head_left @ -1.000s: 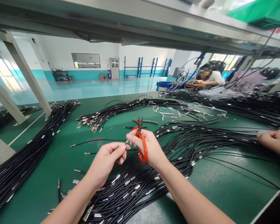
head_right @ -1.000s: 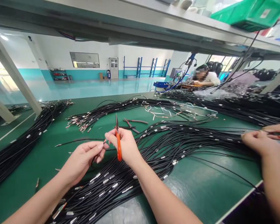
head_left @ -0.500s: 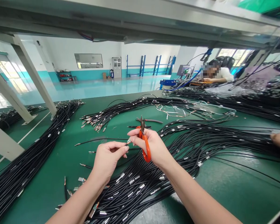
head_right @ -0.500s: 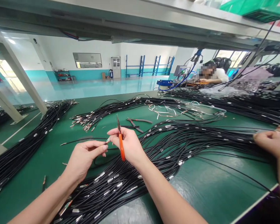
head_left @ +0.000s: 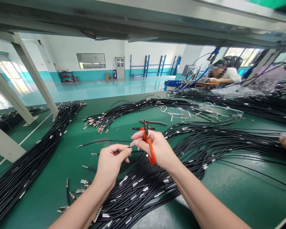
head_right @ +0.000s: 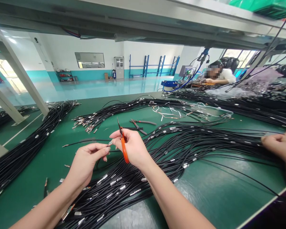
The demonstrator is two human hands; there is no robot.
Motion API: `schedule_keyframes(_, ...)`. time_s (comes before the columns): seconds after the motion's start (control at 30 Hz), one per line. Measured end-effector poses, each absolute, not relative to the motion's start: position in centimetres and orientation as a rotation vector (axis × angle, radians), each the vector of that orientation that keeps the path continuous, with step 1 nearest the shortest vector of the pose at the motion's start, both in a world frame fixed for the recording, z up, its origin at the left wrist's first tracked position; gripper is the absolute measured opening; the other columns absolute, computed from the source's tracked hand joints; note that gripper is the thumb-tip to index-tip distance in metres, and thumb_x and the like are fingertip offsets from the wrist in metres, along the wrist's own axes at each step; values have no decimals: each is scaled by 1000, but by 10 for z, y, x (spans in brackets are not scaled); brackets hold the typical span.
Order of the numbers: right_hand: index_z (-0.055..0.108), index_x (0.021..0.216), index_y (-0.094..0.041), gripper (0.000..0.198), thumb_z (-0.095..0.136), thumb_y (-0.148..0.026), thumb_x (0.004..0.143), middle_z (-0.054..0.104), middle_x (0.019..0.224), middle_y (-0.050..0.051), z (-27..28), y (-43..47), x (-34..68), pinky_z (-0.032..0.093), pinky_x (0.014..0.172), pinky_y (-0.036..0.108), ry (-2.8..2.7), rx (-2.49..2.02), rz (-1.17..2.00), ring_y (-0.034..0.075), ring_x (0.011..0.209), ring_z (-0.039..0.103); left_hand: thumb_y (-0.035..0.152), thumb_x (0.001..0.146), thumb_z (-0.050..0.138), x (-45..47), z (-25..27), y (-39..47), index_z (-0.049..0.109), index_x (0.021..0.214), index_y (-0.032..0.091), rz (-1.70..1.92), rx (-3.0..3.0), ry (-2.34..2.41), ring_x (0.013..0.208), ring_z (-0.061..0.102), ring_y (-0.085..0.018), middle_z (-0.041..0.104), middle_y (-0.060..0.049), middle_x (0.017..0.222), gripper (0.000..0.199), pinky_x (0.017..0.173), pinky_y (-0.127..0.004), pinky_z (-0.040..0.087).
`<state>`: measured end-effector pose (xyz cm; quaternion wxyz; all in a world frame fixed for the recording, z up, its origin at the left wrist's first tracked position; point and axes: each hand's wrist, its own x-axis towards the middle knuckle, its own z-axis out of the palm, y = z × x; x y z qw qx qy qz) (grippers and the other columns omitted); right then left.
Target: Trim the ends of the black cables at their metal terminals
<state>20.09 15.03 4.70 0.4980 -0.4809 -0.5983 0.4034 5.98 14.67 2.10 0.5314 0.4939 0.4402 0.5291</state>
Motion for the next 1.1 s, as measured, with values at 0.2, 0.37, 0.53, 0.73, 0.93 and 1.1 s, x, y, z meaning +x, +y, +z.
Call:
schedule_keyframes(0.2,60,76,-14,11,60,-22,68,54,62,-3,49,149,202,40,54,23,-1473,-1147,988,9,54,49,21,60,69,60,20,146,66,62,13,1276,1153,1045,48,48,-8,60,0,56,9,53,-22,39)
schedule_keyframes(0.37,60,74,-15,9,58,-21,68,53,57,-3,49,149,203,39,52,23,-1507,-1159,972,10,53,50,21,59,69,61,21,146,66,62,13,1263,1127,1027,46,47,-7,60,0,58,9,52,-23,38)
schedule_keyframes(0.53,60,75,-15,10,57,-21,68,53,55,-3,51,150,203,36,48,22,-1529,-1188,963,9,50,47,20,59,69,60,20,146,66,61,13,1263,1118,1023,47,47,-8,61,0,59,8,51,-22,38)
schedule_keyframes(0.73,60,77,-15,12,57,-22,68,49,54,-4,49,149,204,32,45,21,-1538,-1239,963,7,47,40,20,60,69,60,18,146,66,62,12,1238,1096,1005,48,47,-7,61,-1,60,9,51,-21,38)
schedule_keyframes(0.93,59,76,-15,11,56,-22,68,50,55,-3,46,150,203,35,48,22,-1538,-1257,965,9,50,44,21,59,70,60,18,147,66,63,12,1207,1065,1011,48,46,-7,60,-1,59,10,51,-21,36)
schedule_keyframes(1.1,59,76,-15,10,56,-22,69,51,57,-3,47,149,203,35,48,22,-1543,-1242,973,9,51,43,21,59,70,59,17,147,66,63,12,1198,1061,1014,48,46,-7,60,-1,59,11,51,-22,36)
